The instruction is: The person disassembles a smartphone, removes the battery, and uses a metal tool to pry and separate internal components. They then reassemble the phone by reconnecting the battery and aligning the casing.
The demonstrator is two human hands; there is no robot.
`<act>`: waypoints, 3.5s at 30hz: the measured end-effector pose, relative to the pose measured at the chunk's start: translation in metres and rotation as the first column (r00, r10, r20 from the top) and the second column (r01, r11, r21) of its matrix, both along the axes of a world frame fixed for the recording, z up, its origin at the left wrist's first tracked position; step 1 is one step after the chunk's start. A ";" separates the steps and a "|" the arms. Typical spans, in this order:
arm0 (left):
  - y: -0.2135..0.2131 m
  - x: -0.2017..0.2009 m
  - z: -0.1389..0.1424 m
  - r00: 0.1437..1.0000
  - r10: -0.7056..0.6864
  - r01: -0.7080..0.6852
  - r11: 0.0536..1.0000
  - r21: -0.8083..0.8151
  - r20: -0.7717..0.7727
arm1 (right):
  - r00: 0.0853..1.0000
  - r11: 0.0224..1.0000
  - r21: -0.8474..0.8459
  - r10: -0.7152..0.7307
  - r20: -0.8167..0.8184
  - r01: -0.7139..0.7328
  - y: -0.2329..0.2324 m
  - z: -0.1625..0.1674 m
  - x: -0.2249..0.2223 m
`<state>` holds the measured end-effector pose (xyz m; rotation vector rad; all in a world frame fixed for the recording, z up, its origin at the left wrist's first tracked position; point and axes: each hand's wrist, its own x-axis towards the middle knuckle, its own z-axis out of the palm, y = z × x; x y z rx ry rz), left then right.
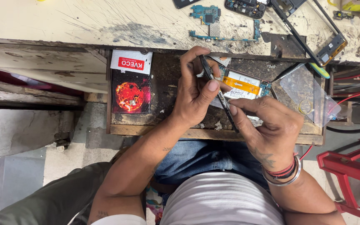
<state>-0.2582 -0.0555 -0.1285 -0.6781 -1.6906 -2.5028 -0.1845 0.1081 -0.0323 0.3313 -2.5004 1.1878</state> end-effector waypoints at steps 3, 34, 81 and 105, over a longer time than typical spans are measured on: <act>0.001 -0.001 0.000 1.000 0.007 -0.007 1.000 -0.005 -0.005 | 1.000 1.000 0.002 -0.003 0.001 0.003 0.000 0.000 -0.001; 0.000 0.001 0.002 0.995 0.067 -0.077 0.986 -0.149 -0.076 | 1.000 0.966 0.260 -0.001 -0.003 0.001 0.004 0.021 -0.002; 0.002 0.003 -0.002 0.983 0.091 -0.131 0.954 -0.271 -0.158 | 0.939 0.944 0.201 0.199 0.282 -0.260 0.033 0.038 -0.031; 0.003 0.002 0.002 0.984 0.082 -0.120 0.963 -0.241 -0.159 | 0.996 0.979 0.185 0.082 0.046 -0.089 0.026 0.010 0.001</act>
